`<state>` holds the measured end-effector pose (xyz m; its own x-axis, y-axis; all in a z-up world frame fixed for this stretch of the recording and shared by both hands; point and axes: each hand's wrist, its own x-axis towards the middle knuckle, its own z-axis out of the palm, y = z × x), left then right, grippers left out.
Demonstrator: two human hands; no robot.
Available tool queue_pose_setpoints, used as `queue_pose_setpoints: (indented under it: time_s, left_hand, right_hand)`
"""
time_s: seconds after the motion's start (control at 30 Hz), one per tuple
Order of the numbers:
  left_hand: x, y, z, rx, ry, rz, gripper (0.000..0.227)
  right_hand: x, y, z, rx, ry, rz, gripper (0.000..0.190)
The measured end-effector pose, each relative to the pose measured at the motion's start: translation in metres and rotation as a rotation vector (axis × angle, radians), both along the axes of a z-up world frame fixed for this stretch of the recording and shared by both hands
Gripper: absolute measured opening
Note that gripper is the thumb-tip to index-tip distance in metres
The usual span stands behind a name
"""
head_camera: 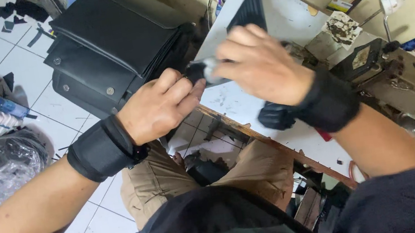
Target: The person cleans and polishes leather pieces by scrubbing them with a brush, then wiping them with a cloth, holding each piece steady with one hand while working with the other. The cleaned pieces are then stacked.
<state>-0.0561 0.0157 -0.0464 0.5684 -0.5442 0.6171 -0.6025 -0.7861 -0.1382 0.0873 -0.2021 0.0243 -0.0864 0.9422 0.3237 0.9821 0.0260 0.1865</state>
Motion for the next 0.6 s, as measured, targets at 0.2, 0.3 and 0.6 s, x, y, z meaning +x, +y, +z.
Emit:
queue_pose_setpoints:
  time_s: [0.2, 0.3, 0.6]
  left_hand:
    - [0.001, -0.005, -0.002, 0.029, -0.018, 0.005, 0.042]
    - [0.002, -0.007, -0.004, 0.066, -0.044, 0.001, 0.040]
    - [-0.005, 0.000, 0.005, 0.025, 0.073, 0.008, 0.028]
  right_hand:
    - [0.007, -0.053, 0.015, -0.033, -0.059, -0.183, 0.021]
    - [0.004, -0.050, 0.011, -0.029, -0.054, -0.217, 0.018]
    - [0.001, -0.032, -0.005, -0.033, 0.084, -0.164, 0.025]
